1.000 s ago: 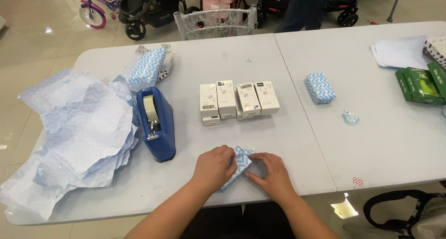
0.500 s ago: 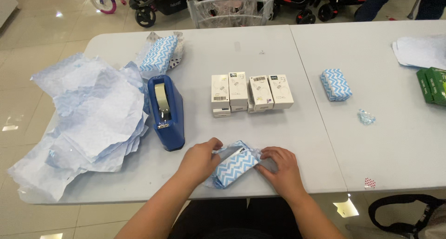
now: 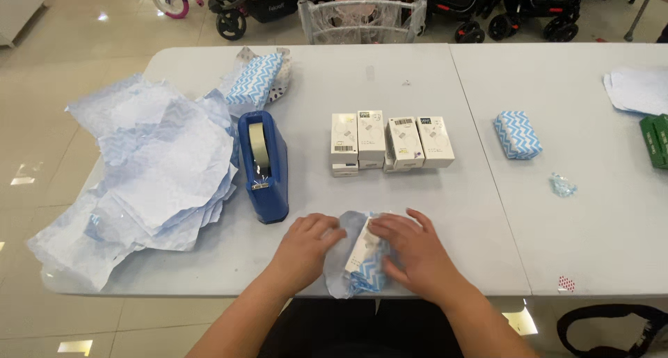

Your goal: The person wraps small boxes in patterned paper, using tape from a dispenser to secure the edges and folds for each item.

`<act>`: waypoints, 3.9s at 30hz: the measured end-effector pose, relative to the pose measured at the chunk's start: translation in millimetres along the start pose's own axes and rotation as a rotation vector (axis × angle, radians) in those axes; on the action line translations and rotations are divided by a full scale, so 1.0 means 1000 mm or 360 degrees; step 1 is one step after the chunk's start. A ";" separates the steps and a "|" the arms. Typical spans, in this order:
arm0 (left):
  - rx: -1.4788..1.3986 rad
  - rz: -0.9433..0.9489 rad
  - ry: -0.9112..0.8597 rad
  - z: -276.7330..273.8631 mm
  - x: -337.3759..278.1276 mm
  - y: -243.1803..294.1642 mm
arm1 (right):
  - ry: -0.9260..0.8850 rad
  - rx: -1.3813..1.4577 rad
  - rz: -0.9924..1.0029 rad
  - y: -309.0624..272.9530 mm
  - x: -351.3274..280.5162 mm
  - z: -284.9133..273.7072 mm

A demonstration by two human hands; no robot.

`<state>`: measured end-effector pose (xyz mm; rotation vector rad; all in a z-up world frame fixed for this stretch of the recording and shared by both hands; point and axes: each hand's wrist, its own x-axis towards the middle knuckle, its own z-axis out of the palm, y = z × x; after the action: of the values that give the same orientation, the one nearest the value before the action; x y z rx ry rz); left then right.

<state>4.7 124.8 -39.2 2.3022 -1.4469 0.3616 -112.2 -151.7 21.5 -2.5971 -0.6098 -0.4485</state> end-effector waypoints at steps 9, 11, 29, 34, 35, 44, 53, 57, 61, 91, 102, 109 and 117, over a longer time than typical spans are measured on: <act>0.0128 -0.0142 -0.0851 0.001 0.001 -0.014 | -0.0446 -0.0244 0.0148 0.023 -0.060 0.024; 0.0196 -0.0079 -0.0920 0.003 0.005 -0.004 | -0.0527 -0.0258 0.0377 0.023 -0.069 0.024; -0.0155 0.0038 -0.0666 0.009 0.060 -0.001 | -0.0089 -0.1311 0.0231 0.031 -0.061 0.059; -0.0087 0.0013 -0.0743 0.016 0.070 0.007 | 0.0075 -0.1746 0.0266 0.042 -0.047 0.069; -0.0065 0.0075 -0.0675 0.017 0.071 0.005 | 0.0082 -0.1741 0.0265 0.043 -0.045 0.069; -0.0091 0.0011 -0.0635 0.020 0.060 -0.003 | 0.0084 -0.1590 0.0315 0.059 -0.066 0.057; 0.0835 -0.0102 0.0060 0.074 0.019 -0.023 | 0.0116 -0.1424 0.0404 0.060 -0.100 0.052; 0.0308 -0.0627 -0.0464 0.045 0.042 0.015 | 0.0161 -0.1611 0.0374 0.058 -0.109 0.057; 0.0421 -0.0307 0.0180 0.060 0.061 0.063 | 0.0180 -0.1586 0.0401 0.053 -0.105 0.053; 0.0062 -0.0030 0.0593 0.117 -0.019 0.060 | 0.1344 0.0794 0.2040 0.165 -0.001 -0.064; -0.0539 -0.1011 0.0991 -0.101 -0.006 -0.006 | 0.0640 0.0204 0.1889 0.190 0.001 -0.023; -0.0082 -0.1164 0.2316 -0.241 -0.042 -0.035 | 0.0724 0.0172 0.1872 0.217 -0.007 -0.002; 0.1249 -0.0372 0.1385 -0.209 -0.070 -0.105 | 0.0694 -0.0107 0.1328 0.248 -0.021 0.019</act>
<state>67.3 317.9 97.3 2.2573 -0.6207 1.8273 -6.2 -350.9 -86.1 -2.4111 0.6222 -0.7025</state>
